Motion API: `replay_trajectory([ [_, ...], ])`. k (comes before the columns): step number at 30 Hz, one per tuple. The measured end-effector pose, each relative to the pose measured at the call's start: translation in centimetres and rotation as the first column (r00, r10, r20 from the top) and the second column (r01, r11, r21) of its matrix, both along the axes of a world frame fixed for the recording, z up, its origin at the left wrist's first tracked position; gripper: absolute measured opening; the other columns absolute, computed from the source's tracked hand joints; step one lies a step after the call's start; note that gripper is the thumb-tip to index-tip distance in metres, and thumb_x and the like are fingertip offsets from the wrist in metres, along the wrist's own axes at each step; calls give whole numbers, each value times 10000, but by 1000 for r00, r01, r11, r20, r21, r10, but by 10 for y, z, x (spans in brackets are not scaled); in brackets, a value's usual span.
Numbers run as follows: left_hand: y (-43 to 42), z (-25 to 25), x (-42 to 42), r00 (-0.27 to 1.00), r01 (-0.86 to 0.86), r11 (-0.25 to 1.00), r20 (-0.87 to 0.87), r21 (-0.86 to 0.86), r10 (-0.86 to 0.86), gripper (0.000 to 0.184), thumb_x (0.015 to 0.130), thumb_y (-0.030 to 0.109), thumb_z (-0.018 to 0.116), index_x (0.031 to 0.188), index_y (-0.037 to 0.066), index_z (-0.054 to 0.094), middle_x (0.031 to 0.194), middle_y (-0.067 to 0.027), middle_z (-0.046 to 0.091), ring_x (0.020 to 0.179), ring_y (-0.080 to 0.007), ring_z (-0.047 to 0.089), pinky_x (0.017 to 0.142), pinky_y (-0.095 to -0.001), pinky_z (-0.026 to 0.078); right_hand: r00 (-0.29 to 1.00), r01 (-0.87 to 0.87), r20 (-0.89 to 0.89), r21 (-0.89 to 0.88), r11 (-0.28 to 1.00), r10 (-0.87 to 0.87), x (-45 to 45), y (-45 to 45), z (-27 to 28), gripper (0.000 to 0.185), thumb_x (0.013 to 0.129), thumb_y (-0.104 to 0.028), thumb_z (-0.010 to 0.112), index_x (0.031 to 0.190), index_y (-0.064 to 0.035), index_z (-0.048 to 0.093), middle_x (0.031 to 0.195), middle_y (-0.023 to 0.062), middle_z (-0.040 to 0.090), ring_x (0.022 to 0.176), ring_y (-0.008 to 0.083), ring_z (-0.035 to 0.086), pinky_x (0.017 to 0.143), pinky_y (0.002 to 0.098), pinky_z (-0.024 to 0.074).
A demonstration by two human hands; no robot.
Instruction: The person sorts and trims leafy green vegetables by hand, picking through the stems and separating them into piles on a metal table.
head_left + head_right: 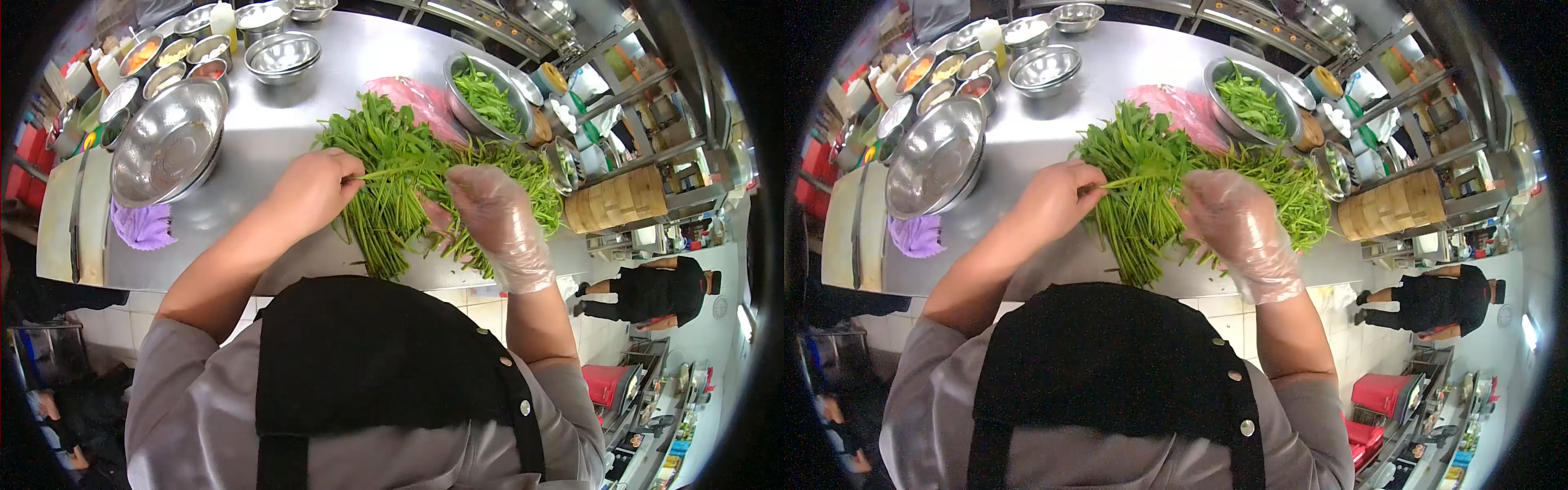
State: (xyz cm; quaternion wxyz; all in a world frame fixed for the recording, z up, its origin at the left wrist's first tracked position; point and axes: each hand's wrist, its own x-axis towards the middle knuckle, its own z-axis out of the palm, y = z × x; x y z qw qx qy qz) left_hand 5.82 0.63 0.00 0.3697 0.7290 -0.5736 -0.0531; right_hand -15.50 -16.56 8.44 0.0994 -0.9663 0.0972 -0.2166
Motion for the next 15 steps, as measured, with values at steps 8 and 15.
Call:
replay_trajectory([
  [8,17,-3,-5,998,59,997,-10,-57,-60,135,855,113,732,961,32,711,898,-154,685,836,-388,655,739,-457,524,967,3,-251,-140,990,-38,22,8,-35,175,869,-134,718,1037,-90,696,855,166,669,810,377,671,701,454,549],
  [15,27,-16,-15,985,81,995,-148,-62,-90,145,898,118,729,1007,24,721,956,-150,711,867,-349,683,769,-409,541,986,-65,-144,111,992,81,17,23,-64,124,864,-124,705,966,-55,688,842,175,667,771,357,665,722,417,545],
])
